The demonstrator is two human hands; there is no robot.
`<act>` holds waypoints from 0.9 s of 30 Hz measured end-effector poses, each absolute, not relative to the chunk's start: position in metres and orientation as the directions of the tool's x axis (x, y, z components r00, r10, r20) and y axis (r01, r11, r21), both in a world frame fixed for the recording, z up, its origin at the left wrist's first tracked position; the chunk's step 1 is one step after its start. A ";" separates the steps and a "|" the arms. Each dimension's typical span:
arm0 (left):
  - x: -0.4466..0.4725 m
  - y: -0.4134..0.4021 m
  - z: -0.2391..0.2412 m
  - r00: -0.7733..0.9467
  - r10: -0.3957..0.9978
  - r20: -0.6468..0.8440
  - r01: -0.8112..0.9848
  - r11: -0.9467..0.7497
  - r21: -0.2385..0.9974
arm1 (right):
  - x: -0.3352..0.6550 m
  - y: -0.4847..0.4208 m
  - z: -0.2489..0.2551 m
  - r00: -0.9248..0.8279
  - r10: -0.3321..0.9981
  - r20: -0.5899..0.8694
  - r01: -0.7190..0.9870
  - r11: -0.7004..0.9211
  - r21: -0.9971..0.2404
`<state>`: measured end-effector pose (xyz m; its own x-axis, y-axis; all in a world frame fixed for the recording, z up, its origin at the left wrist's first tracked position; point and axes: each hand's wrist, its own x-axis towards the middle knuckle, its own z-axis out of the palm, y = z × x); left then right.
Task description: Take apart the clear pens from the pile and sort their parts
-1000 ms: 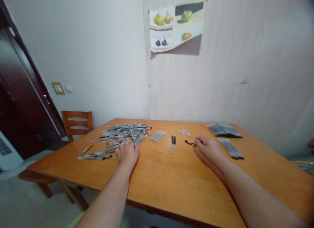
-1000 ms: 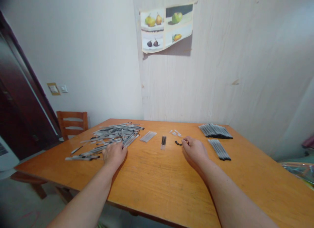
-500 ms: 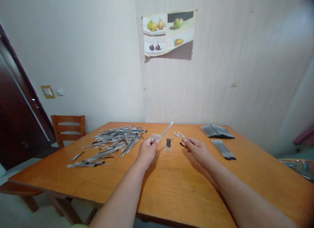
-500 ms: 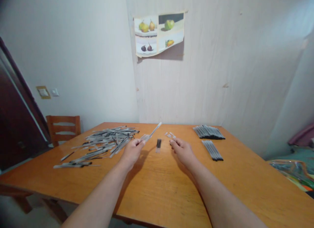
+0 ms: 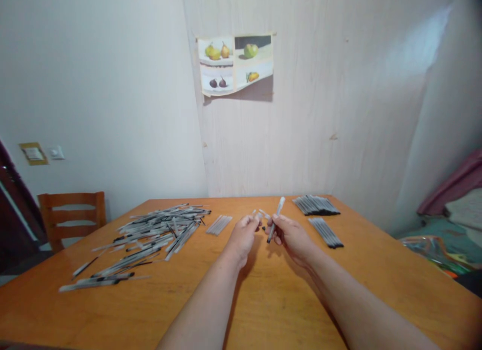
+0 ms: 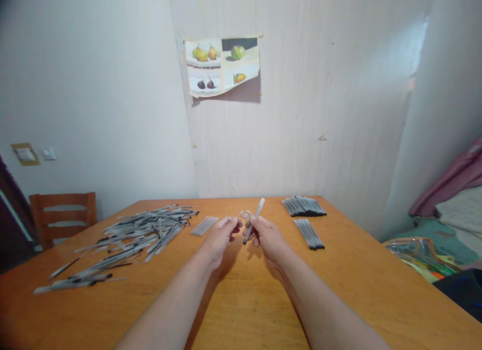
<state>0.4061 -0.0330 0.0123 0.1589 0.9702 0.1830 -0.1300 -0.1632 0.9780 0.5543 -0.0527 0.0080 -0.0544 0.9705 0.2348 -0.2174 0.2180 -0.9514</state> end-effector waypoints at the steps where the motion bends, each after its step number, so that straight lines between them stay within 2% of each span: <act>1: 0.407 -0.031 0.013 0.224 0.960 0.168 -0.213 -0.120 0.970 | 0.552 -0.054 0.008 -0.111 0.969 0.221 -0.245 0.189 -0.951; 4: 0.410 -0.025 0.012 0.417 0.898 0.140 -0.438 0.064 0.897 | 0.544 -0.059 0.006 -0.255 0.953 0.163 -0.323 0.075 -0.943; 7: 0.412 -0.024 0.009 0.446 0.888 0.112 -0.594 0.201 0.779 | 0.535 -0.063 0.003 -0.349 0.931 0.108 -0.403 -0.045 -0.914; 10: 0.410 -0.026 0.009 0.436 0.891 0.128 -0.691 0.240 0.682 | 0.530 -0.063 0.001 -0.455 0.889 0.046 -0.459 -0.189 -0.868; 14: 0.402 -0.027 0.013 0.407 0.897 0.174 -0.752 0.220 0.621 | 0.530 -0.064 0.001 -0.562 0.826 0.036 -0.513 -0.314 -0.799; 19: 0.400 -0.027 0.015 0.356 0.923 0.143 -0.773 0.206 0.600 | 0.529 -0.066 0.003 -0.542 0.839 0.052 -0.529 -0.292 -0.797; 27: 0.407 -0.024 0.013 0.260 0.965 0.042 -0.811 0.195 0.551 | 0.518 -0.069 0.004 -0.322 0.946 0.051 -0.427 -0.097 -0.899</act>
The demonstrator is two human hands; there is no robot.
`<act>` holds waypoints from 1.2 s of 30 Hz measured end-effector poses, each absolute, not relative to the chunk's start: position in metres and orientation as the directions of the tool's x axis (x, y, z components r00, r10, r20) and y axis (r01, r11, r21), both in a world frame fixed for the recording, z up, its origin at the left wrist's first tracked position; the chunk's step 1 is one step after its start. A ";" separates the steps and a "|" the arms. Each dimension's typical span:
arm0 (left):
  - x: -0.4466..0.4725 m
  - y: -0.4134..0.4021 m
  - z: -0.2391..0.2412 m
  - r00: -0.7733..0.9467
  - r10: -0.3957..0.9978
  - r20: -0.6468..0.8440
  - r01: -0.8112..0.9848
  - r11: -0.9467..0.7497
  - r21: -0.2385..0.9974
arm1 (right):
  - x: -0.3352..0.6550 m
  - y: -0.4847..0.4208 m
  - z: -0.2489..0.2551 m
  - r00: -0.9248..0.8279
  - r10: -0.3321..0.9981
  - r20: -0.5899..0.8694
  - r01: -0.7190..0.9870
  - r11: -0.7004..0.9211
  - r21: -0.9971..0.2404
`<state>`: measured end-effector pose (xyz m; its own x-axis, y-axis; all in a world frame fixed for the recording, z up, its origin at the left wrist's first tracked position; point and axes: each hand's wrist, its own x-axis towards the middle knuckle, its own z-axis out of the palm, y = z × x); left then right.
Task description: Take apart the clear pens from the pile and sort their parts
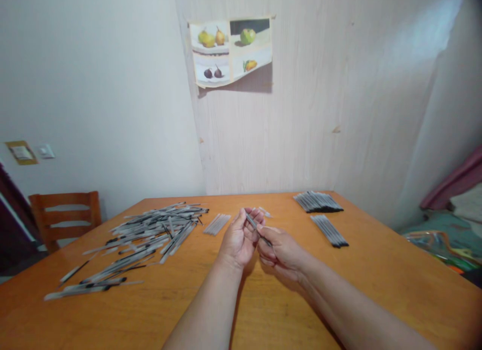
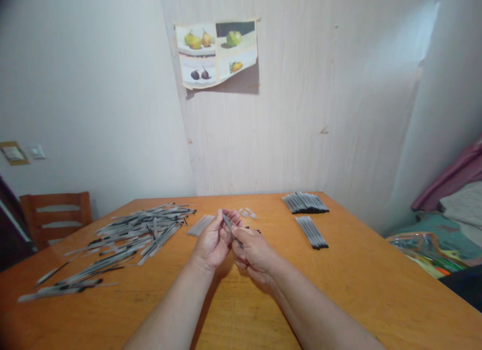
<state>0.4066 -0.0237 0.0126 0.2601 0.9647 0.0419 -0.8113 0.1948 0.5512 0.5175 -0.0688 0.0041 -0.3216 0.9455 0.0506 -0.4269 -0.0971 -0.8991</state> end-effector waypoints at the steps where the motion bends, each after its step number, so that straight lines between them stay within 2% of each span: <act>1: 0.407 -0.024 0.013 0.243 0.970 0.025 -0.810 0.189 0.555 | 0.516 -0.069 0.004 -0.297 0.954 0.048 -0.407 -0.082 -0.910; 6: 0.411 -0.024 0.015 0.170 0.984 -0.046 -0.805 0.165 0.570 | 0.513 -0.066 0.001 -0.214 0.976 0.052 -0.252 -0.004 -0.968; 13: 0.413 -0.022 0.016 0.086 0.989 -0.121 -0.812 0.140 0.566 | 0.512 -0.060 0.003 -0.172 0.967 0.188 -0.090 0.174 -0.981; 16: 0.415 -0.020 0.012 0.059 0.988 -0.140 -0.805 0.130 0.579 | 0.513 -0.055 0.001 -0.166 0.958 0.233 0.038 0.242 -0.969; 22: 0.415 -0.010 0.007 0.005 0.986 -0.167 -0.790 0.106 0.604 | 0.517 -0.046 -0.007 -0.159 0.914 0.373 0.289 0.404 -0.868; 26: 0.390 -0.001 0.019 -0.170 0.972 -0.161 -0.810 -0.045 0.584 | 0.527 -0.046 -0.013 -0.104 0.890 0.444 0.474 0.437 -0.765; 28: 0.377 0.002 0.026 -0.213 0.971 -0.111 -0.784 -0.102 0.612 | 0.535 -0.044 -0.014 -0.065 0.887 0.457 0.520 0.421 -0.743; 33: 0.376 0.010 0.034 -0.222 0.975 -0.018 -0.599 -0.121 0.791 | 0.554 -0.034 -0.010 0.085 0.875 0.476 0.591 0.340 -0.731; 36: 0.385 0.024 0.033 -0.198 0.974 0.113 -0.228 -0.158 0.961 | 0.565 -0.033 -0.006 0.165 0.858 0.486 0.637 0.284 -0.717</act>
<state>0.3851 0.0236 0.0331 -0.1976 0.9737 0.1132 -0.2278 -0.1579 0.9608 0.5645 -0.0325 -0.0062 0.1649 0.8581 0.4863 0.6367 0.2839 -0.7169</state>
